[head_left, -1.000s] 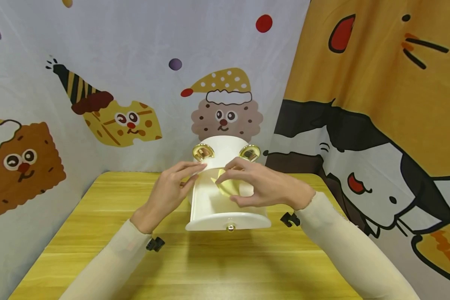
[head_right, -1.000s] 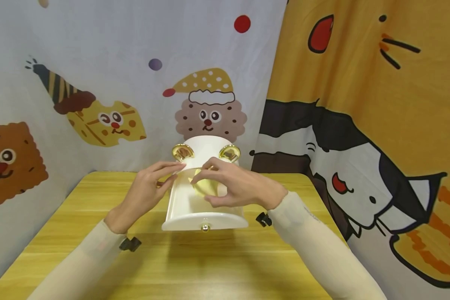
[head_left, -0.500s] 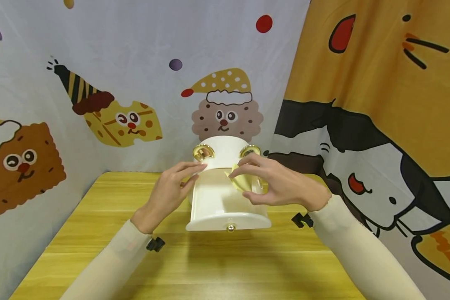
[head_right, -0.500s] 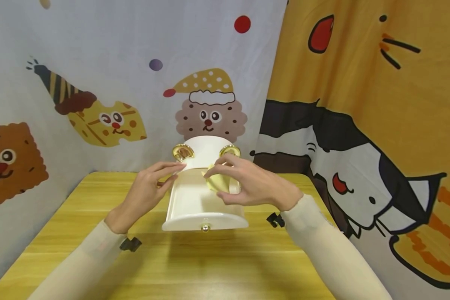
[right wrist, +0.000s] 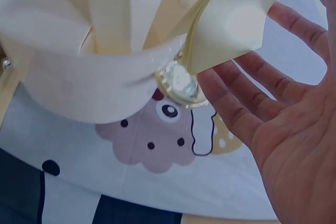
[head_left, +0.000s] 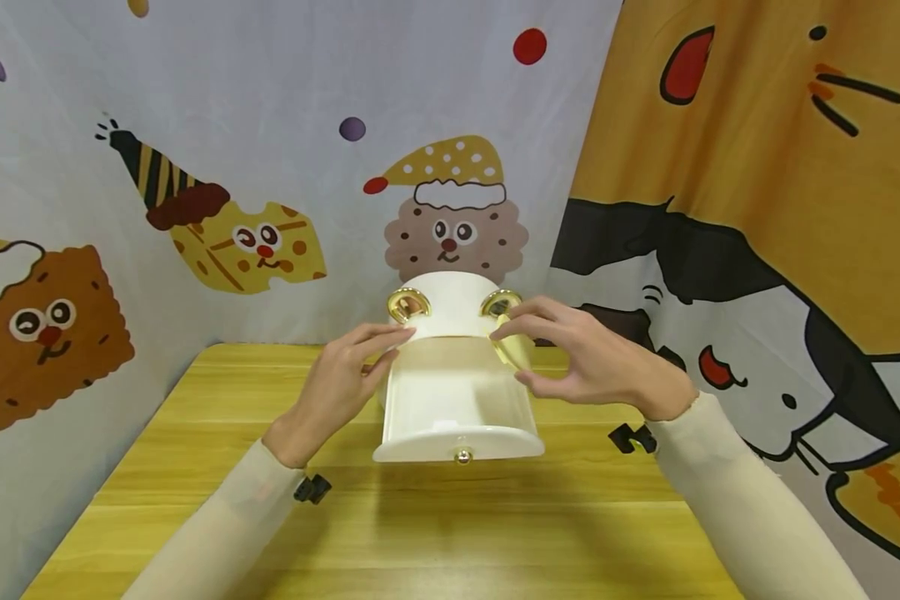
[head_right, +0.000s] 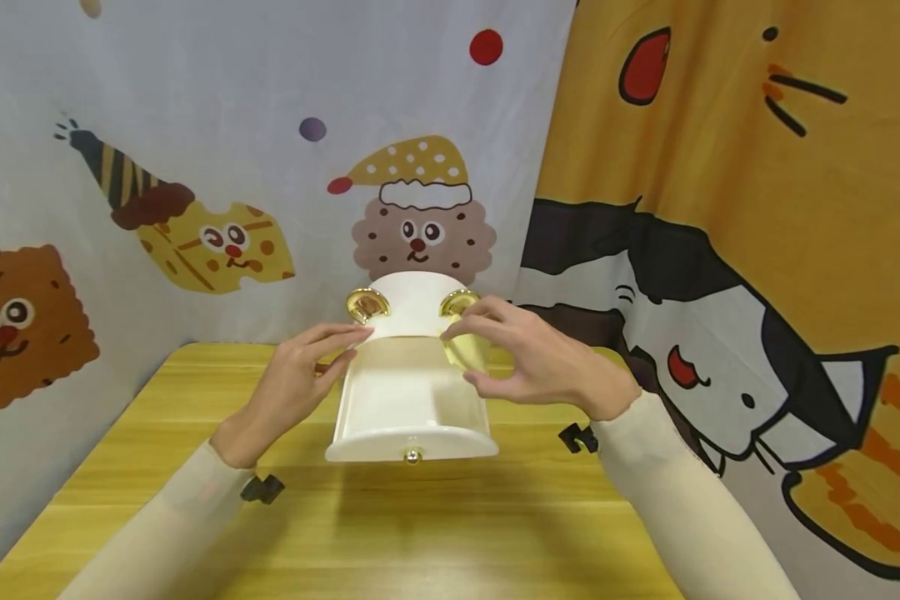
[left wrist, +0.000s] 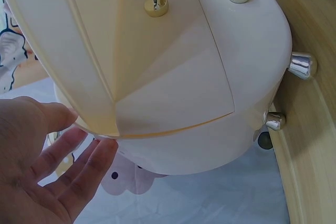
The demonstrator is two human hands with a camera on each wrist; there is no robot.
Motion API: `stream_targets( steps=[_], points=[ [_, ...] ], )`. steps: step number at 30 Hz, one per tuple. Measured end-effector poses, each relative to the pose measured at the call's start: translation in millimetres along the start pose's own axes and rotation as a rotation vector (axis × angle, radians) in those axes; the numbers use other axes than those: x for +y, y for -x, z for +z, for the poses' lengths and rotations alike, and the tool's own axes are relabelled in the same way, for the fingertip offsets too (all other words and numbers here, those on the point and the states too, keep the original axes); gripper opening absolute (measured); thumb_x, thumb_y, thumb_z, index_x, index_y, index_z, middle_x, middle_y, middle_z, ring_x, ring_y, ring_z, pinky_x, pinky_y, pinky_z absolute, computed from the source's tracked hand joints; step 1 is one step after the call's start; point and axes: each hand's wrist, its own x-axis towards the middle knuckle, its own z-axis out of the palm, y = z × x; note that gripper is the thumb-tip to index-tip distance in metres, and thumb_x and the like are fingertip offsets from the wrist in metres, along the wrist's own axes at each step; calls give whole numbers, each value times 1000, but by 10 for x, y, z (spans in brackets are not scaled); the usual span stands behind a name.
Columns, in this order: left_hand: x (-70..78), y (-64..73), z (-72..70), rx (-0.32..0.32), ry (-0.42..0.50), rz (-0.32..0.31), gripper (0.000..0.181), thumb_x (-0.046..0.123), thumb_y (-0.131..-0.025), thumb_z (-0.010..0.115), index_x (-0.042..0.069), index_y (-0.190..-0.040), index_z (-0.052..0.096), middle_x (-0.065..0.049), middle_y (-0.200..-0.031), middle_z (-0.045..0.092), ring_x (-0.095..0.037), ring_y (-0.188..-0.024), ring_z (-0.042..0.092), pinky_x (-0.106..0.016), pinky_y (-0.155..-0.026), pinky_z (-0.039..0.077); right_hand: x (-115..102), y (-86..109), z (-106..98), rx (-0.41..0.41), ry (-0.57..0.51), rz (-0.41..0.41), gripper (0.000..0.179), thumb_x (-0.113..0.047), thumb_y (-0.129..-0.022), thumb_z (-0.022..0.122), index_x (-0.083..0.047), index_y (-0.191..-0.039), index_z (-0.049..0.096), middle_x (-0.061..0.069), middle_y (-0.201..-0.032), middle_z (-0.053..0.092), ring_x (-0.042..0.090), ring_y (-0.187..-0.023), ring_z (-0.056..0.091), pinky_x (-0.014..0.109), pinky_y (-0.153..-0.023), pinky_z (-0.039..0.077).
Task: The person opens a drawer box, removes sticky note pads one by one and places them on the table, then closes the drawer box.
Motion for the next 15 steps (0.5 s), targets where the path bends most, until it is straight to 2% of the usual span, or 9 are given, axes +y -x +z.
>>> stream_targets(
  steps=[11, 15],
  points=[
    [-12, 7, 5, -8, 12, -8, 41, 5, -109, 82, 18, -147, 83, -10, -142, 82, -17, -81, 73, -31, -72, 71, 143, 216, -63, 28, 30, 85, 55, -18, -95, 92, -26, -147, 76, 1, -143, 73, 18, -121, 74, 46, -97, 66],
    [-17, 6, 8, -8, 14, -5, 41, 4, -109, 82, 18, -147, 83, -10, -142, 82, -17, -81, 74, -31, -71, 71, 208, 284, -69, 40, 30, 114, 55, -17, -95, 92, -25, -147, 76, 0, -143, 74, 15, -117, 73, 37, -96, 66]
  ],
)
